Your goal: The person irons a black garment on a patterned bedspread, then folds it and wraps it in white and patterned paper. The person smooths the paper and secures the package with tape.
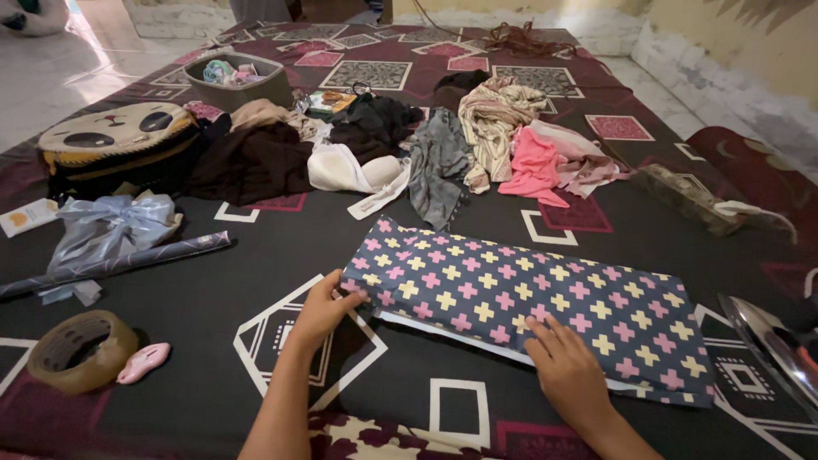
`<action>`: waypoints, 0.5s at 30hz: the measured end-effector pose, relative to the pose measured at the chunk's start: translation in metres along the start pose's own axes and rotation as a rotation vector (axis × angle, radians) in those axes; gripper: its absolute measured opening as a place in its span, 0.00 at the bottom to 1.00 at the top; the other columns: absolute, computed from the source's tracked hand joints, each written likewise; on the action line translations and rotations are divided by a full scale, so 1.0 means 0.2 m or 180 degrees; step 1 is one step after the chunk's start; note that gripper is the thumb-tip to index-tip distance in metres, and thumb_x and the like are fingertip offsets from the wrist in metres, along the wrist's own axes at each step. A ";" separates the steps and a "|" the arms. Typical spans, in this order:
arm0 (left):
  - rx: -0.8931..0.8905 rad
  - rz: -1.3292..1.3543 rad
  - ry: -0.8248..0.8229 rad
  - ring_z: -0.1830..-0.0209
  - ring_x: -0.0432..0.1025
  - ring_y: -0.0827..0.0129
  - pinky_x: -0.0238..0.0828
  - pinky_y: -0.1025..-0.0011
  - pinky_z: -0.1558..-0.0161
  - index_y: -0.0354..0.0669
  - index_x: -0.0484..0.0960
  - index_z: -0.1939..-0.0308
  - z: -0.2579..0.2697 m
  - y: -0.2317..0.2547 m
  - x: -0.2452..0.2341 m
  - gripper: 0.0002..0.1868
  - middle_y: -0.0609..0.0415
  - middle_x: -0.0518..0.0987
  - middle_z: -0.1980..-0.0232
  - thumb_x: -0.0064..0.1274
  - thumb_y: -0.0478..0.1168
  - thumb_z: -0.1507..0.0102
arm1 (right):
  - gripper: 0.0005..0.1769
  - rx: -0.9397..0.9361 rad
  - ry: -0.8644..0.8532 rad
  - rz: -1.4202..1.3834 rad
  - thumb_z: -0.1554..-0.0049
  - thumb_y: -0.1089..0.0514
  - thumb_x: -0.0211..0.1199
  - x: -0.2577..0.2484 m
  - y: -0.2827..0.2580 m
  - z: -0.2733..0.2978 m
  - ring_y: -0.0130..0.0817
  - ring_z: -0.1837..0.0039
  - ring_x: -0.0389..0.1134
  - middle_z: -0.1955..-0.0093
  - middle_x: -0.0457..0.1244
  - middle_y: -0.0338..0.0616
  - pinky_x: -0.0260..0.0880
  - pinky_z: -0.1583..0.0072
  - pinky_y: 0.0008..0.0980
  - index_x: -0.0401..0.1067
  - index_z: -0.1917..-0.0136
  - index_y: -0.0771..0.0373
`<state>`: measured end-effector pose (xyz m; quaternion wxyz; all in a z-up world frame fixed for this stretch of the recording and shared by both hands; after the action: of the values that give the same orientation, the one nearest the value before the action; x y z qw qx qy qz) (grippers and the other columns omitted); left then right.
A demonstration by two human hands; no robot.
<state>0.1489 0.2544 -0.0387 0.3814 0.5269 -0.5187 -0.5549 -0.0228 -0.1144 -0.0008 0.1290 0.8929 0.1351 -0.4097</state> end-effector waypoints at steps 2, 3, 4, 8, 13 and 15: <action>-0.0007 -0.0174 0.0211 0.40 0.71 0.60 0.73 0.65 0.42 0.37 0.76 0.41 0.01 0.05 0.02 0.33 0.44 0.69 0.38 0.65 0.34 0.52 | 0.10 -0.0001 -0.0014 -0.0019 0.52 0.67 0.61 0.00 0.00 -0.01 0.52 0.33 0.66 0.37 0.66 0.49 0.66 0.35 0.48 0.73 0.54 0.60; 0.0112 -0.0483 0.0430 0.38 0.67 0.56 0.68 0.63 0.39 0.39 0.69 0.37 0.02 0.07 0.05 0.43 0.42 0.65 0.37 0.71 0.35 0.55 | 0.11 0.0001 0.0021 -0.0043 0.53 0.67 0.61 -0.01 0.00 -0.01 0.52 0.33 0.66 0.37 0.66 0.49 0.66 0.36 0.48 0.73 0.54 0.60; 0.0231 -0.0793 0.0647 0.36 0.62 0.52 0.63 0.60 0.37 0.40 0.62 0.33 0.04 0.10 0.07 0.54 0.40 0.61 0.36 0.77 0.35 0.58 | 0.12 0.0004 0.0054 -0.0069 0.54 0.68 0.61 -0.01 0.00 -0.01 0.52 0.34 0.67 0.37 0.66 0.49 0.67 0.36 0.48 0.72 0.54 0.61; 0.0264 -0.1051 0.1196 0.37 0.62 0.44 0.64 0.58 0.37 0.46 0.39 0.23 0.10 0.13 0.17 0.74 0.31 0.52 0.33 0.74 0.30 0.64 | 0.14 0.0051 0.0008 -0.0083 0.56 0.70 0.61 -0.03 -0.01 -0.01 0.52 0.34 0.67 0.38 0.67 0.48 0.67 0.36 0.48 0.73 0.55 0.61; 0.0488 -0.1622 0.1738 0.37 0.61 0.34 0.62 0.50 0.35 0.42 0.41 0.22 0.14 0.18 0.29 0.65 0.29 0.53 0.31 0.68 0.29 0.54 | 0.12 0.0055 -0.0016 -0.0120 0.54 0.69 0.62 -0.04 -0.02 -0.02 0.53 0.33 0.66 0.38 0.67 0.48 0.66 0.35 0.48 0.73 0.54 0.62; 0.0543 -0.2173 0.1867 0.37 0.61 0.35 0.61 0.50 0.35 0.44 0.43 0.21 0.15 0.19 0.33 0.60 0.30 0.53 0.30 0.66 0.29 0.50 | 0.13 0.0058 -0.0021 -0.0115 0.54 0.69 0.61 -0.04 -0.02 -0.02 0.53 0.33 0.66 0.38 0.67 0.48 0.66 0.35 0.48 0.73 0.54 0.62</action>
<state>0.1044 0.1883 -0.0165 0.2626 0.8320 -0.2293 -0.4315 -0.0260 -0.1102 0.0081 0.1140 0.8901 0.1471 -0.4161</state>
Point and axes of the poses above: each hand's wrist, its own z-axis away from the middle knuckle, its own x-axis out of the palm, y = z × x, the point moved 4 cm from there along -z, towards the middle knuckle
